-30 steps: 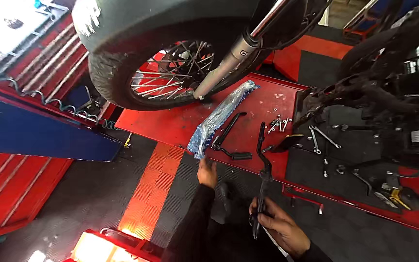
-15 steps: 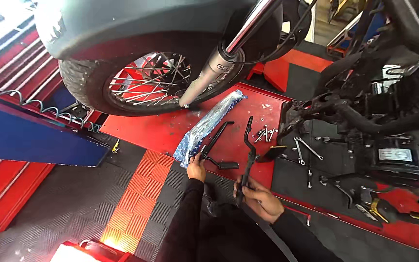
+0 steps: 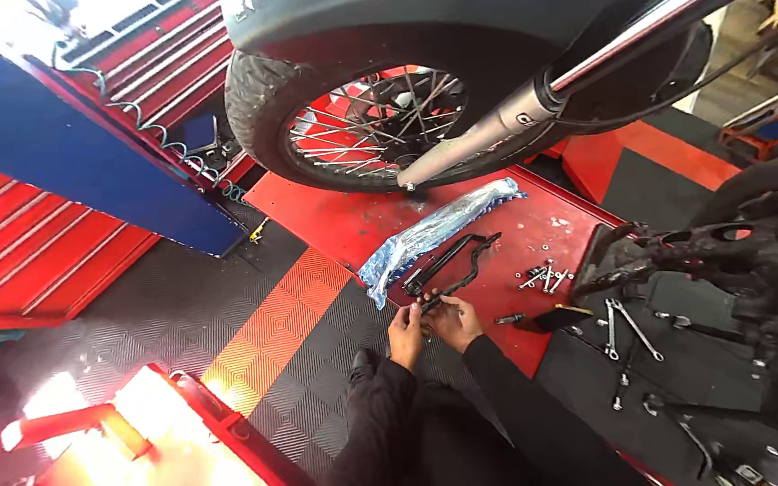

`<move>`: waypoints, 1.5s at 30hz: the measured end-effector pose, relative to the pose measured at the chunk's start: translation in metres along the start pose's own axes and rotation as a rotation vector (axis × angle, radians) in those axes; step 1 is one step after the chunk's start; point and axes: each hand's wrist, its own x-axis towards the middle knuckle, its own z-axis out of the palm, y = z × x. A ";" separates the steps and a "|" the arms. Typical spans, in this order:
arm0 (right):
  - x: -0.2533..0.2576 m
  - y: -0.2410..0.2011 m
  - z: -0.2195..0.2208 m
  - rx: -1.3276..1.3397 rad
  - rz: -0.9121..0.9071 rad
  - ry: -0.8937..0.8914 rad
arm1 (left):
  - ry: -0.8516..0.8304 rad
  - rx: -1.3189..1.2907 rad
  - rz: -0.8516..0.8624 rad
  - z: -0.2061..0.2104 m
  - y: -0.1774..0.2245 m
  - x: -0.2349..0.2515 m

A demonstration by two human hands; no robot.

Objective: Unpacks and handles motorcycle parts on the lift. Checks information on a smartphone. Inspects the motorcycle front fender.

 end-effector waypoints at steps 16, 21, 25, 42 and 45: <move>-0.043 -0.007 0.010 -0.514 0.037 0.353 | 0.122 0.407 0.201 0.015 -0.039 0.020; -0.121 -0.045 -0.057 -0.749 -0.373 0.888 | 0.092 0.428 0.172 0.014 -0.040 0.023; -0.133 -0.093 -0.139 -0.882 -0.569 1.090 | 0.025 0.438 0.142 0.008 -0.046 0.025; -0.105 -0.103 -0.188 -0.980 -0.475 0.710 | -0.287 0.692 0.093 -0.100 -0.085 -0.016; -0.112 -0.083 -0.166 -0.906 -0.549 0.770 | -0.316 0.857 0.036 -0.168 -0.105 -0.038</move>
